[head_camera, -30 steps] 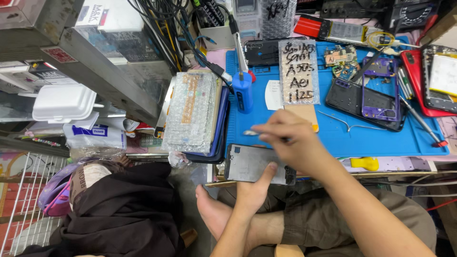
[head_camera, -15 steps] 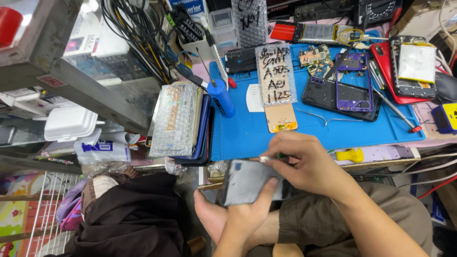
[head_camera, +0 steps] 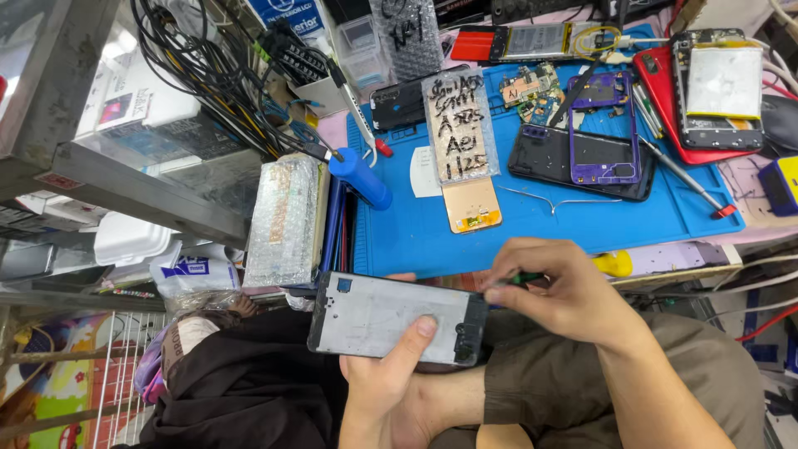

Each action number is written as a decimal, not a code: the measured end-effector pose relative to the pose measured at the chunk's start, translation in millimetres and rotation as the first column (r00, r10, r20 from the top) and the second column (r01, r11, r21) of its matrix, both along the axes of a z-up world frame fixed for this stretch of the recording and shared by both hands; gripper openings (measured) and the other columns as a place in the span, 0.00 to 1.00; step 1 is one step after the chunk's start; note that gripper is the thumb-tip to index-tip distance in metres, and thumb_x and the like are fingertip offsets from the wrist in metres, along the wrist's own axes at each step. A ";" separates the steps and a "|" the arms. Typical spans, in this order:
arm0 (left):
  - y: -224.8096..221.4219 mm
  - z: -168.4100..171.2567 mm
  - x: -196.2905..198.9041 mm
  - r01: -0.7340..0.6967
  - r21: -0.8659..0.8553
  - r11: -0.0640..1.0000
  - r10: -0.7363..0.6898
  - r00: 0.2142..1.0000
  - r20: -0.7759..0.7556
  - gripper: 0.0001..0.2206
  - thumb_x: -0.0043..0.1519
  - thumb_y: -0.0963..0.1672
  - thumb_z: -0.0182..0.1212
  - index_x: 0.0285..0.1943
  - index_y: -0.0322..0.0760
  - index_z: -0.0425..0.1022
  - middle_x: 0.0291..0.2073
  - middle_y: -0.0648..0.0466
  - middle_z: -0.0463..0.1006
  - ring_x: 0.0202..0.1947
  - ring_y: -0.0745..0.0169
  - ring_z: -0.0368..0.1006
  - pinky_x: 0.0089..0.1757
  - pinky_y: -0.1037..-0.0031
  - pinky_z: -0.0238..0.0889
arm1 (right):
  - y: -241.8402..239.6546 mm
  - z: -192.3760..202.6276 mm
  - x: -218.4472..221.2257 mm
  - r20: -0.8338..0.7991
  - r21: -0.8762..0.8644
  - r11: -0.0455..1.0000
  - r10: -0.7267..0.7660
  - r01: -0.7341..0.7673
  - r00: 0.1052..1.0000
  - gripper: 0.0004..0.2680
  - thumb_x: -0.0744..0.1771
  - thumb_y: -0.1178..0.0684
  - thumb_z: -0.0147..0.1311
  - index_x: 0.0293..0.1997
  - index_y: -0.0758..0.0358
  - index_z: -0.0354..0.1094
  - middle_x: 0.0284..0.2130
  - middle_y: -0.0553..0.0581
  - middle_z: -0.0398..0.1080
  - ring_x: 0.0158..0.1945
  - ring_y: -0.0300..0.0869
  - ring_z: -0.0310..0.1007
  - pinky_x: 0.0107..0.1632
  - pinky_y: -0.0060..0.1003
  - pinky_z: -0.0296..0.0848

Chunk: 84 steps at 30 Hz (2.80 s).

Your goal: The person pries a mobile phone screen from its metal frame by hand and with a small prying tool on a workbench.

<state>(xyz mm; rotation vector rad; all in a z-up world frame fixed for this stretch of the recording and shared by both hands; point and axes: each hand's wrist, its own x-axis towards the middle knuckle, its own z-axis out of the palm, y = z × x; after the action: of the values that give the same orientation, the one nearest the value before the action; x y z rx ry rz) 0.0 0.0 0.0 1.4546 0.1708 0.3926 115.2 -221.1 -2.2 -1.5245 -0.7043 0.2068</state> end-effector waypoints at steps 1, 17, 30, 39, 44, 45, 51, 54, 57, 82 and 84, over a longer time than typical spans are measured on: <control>-0.8 1.4 0.8 0.020 -0.059 0.998 -0.020 1.000 0.006 0.23 0.55 0.36 0.70 0.60 0.25 0.72 0.46 0.45 0.80 0.47 0.58 0.77 0.49 0.69 0.73 | -6.3 -6.7 0.8 -0.124 0.104 0.995 0.020 -0.007 0.992 0.03 0.64 0.62 0.64 0.36 0.71 0.76 0.33 0.55 0.75 0.35 0.36 0.74 0.37 0.29 0.71; -8.1 13.4 -2.9 0.423 -0.239 0.874 -0.463 0.874 -0.146 0.25 0.57 0.39 0.70 0.64 0.29 0.68 0.52 0.47 0.78 0.55 0.59 0.75 0.55 0.68 0.69 | -14.2 -10.9 -9.1 -0.183 0.176 0.984 0.024 0.008 0.983 0.12 0.63 0.53 0.66 0.45 0.74 0.79 0.40 0.58 0.76 0.43 0.38 0.70 0.45 0.33 0.68; -12.8 18.3 -27.5 0.720 -0.119 0.683 -0.728 0.661 -0.178 0.29 0.61 0.42 0.69 0.70 0.28 0.64 0.58 0.52 0.76 0.60 0.62 0.73 0.59 0.69 0.68 | 8.3 -2.9 -35.9 -0.295 0.218 0.974 0.120 -0.055 0.948 0.06 0.64 0.63 0.63 0.42 0.73 0.79 0.37 0.57 0.78 0.38 0.37 0.75 0.39 0.30 0.72; -18.2 -6.7 -6.8 0.380 -0.177 0.908 -0.413 0.883 -0.222 0.21 0.68 0.43 0.56 0.68 0.26 0.67 0.53 0.49 0.79 0.53 0.66 0.73 0.54 0.74 0.67 | 18.0 -26.5 -22.9 -0.368 -0.039 0.960 -0.272 0.278 0.889 0.04 0.64 0.59 0.62 0.37 0.69 0.80 0.22 0.50 0.75 0.20 0.30 0.65 0.23 0.27 0.63; -13.3 -16.5 4.4 0.200 0.076 0.977 -0.177 0.953 -0.244 0.21 0.67 0.42 0.57 0.69 0.28 0.66 0.54 0.46 0.80 0.54 0.62 0.75 0.55 0.73 0.66 | 28.4 -23.4 -11.0 0.008 -0.320 0.866 -0.403 0.385 0.915 0.07 0.68 0.55 0.61 0.34 0.68 0.79 0.20 0.55 0.78 0.21 0.32 0.70 0.26 0.32 0.68; -11.1 -17.1 5.6 0.190 0.074 0.979 -0.169 0.959 -0.227 0.25 0.66 0.41 0.57 0.73 0.31 0.59 0.57 0.45 0.78 0.57 0.61 0.73 0.56 0.73 0.65 | 28.4 -20.5 -10.1 0.031 -0.359 0.844 -0.417 0.399 0.909 0.05 0.66 0.56 0.62 0.39 0.67 0.78 0.23 0.56 0.78 0.22 0.36 0.71 0.27 0.33 0.69; 7.7 -22.7 16.6 0.153 0.132 0.979 -0.120 0.965 -0.235 0.33 0.61 0.38 0.58 0.78 0.35 0.50 0.68 0.43 0.68 0.67 0.58 0.65 0.62 0.72 0.56 | 31.0 -4.1 -17.4 0.359 -0.333 0.872 -0.235 0.359 0.903 0.14 0.64 0.63 0.53 0.54 0.66 0.72 0.36 0.61 0.72 0.38 0.50 0.75 0.39 0.40 0.73; 14.4 -29.6 23.3 0.155 0.186 0.970 -0.100 0.955 -0.280 0.32 0.61 0.37 0.60 0.76 0.33 0.56 0.67 0.41 0.70 0.68 0.56 0.65 0.63 0.71 0.55 | 41.4 -1.8 -15.2 0.345 -0.458 0.827 -0.173 0.326 0.923 0.15 0.64 0.63 0.53 0.54 0.59 0.74 0.36 0.58 0.72 0.36 0.51 0.75 0.38 0.43 0.73; 18.5 -36.4 24.6 0.140 0.146 0.979 -0.100 0.962 -0.255 0.32 0.60 0.37 0.61 0.76 0.31 0.58 0.67 0.39 0.71 0.68 0.55 0.65 0.63 0.71 0.55 | 49.9 -1.9 -11.6 0.417 -0.601 0.715 -0.099 0.356 0.904 0.15 0.62 0.61 0.56 0.53 0.54 0.76 0.32 0.57 0.71 0.33 0.53 0.75 0.34 0.47 0.72; 27.1 -35.2 27.0 0.176 0.120 0.977 -0.136 0.949 -0.283 0.30 0.60 0.38 0.62 0.75 0.29 0.59 0.61 0.42 0.78 0.62 0.57 0.73 0.60 0.72 0.59 | 77.2 -10.2 -18.8 0.538 -0.677 0.524 -0.128 0.518 0.833 0.13 0.61 0.58 0.58 0.49 0.49 0.80 0.27 0.52 0.71 0.22 0.48 0.72 0.27 0.42 0.72; 27.2 -35.5 27.6 0.174 0.119 0.978 -0.135 0.951 -0.279 0.30 0.60 0.38 0.62 0.74 0.28 0.59 0.61 0.42 0.78 0.62 0.56 0.73 0.60 0.72 0.59 | 76.9 -9.0 -17.3 0.546 -0.674 0.527 -0.117 0.518 0.830 0.13 0.61 0.58 0.58 0.49 0.48 0.80 0.27 0.52 0.71 0.22 0.48 0.72 0.27 0.43 0.72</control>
<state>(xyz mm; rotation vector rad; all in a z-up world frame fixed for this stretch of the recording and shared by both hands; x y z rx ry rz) 27.6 27.2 -35.5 1.6480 0.2491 0.0772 97.9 -144.3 -11.1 -2.6381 -0.6791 -0.1617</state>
